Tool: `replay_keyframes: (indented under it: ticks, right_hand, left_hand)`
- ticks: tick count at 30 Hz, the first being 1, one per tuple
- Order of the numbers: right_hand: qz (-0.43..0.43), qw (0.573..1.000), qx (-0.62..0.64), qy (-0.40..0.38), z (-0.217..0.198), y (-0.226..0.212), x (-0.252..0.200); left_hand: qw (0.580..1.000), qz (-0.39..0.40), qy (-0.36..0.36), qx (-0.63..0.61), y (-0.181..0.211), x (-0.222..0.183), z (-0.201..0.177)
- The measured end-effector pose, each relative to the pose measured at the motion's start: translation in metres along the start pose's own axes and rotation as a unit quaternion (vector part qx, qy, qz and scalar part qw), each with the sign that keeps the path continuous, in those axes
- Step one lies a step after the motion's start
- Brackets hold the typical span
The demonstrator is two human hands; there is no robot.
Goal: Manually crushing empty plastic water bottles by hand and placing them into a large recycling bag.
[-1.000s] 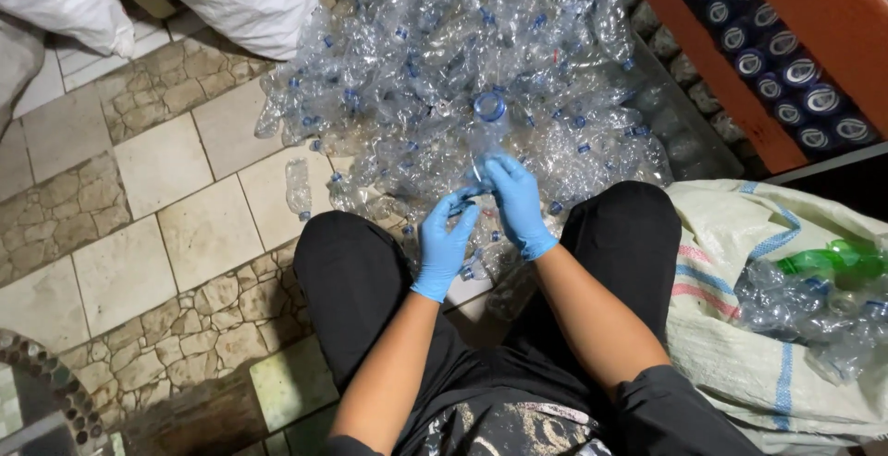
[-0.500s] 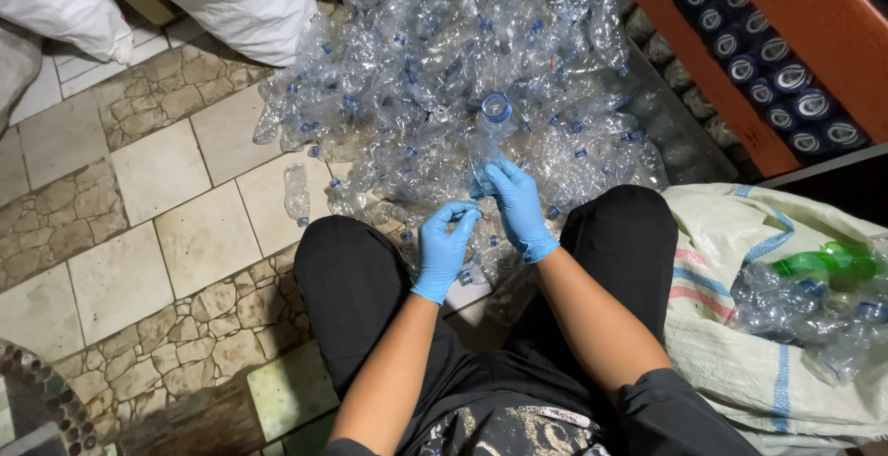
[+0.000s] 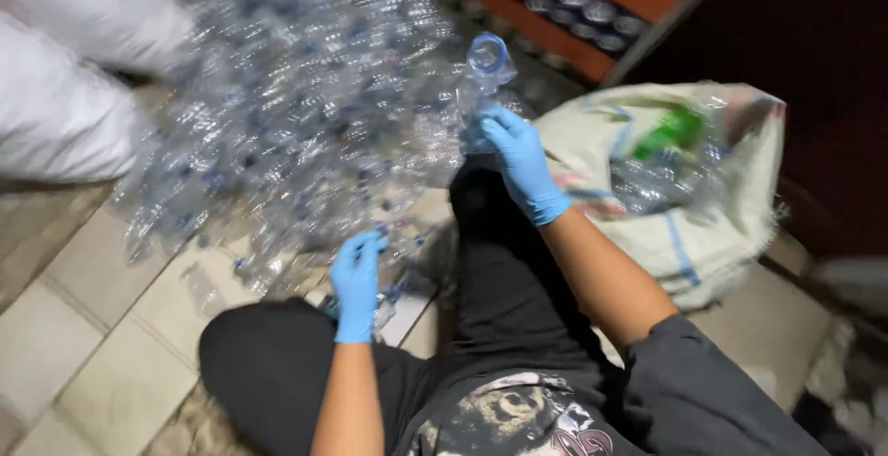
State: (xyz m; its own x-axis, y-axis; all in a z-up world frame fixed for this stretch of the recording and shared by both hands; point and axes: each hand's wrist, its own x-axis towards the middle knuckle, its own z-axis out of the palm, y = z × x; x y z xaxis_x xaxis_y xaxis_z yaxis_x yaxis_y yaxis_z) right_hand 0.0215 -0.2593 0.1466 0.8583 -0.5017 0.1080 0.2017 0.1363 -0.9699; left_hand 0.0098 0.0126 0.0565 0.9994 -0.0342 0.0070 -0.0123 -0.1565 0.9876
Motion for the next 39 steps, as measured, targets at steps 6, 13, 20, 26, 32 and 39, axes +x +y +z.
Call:
replay_keyframes:
  ticks: [6,13,20,26,32,39]
  right_hand:
    - [-0.023,0.987,-0.003,0.156,-0.121,-0.034,-0.023]
    - [-0.050,0.943,-0.232,0.234,-0.258,-0.037,-0.068]
    - [0.006,0.882,-0.385,0.273,-0.344,-0.031,-0.079]
    - [0.061,0.821,-0.504,0.261,-0.379,-0.008,-0.078]
    - [0.051,0.829,-0.504,0.237,-0.357,-0.017,-0.066]
    - [-0.069,0.852,-0.505,0.118,-0.302,-0.033,-0.019]
  left_hand:
    - [0.995,-0.049,-0.080,0.023,-0.027,0.018,-0.004]
    - [0.982,-0.123,-0.141,-0.010,-0.055,0.030,0.004]
    - [0.982,-0.134,-0.125,-0.036,-0.055,0.025,0.002]
    - [0.983,-0.134,-0.110,-0.055,-0.068,0.028,-0.010]
    - [0.985,-0.134,-0.092,-0.062,-0.042,0.019,-0.006]
    - [0.985,-0.080,-0.101,-0.118,-0.032,0.024,-0.007]
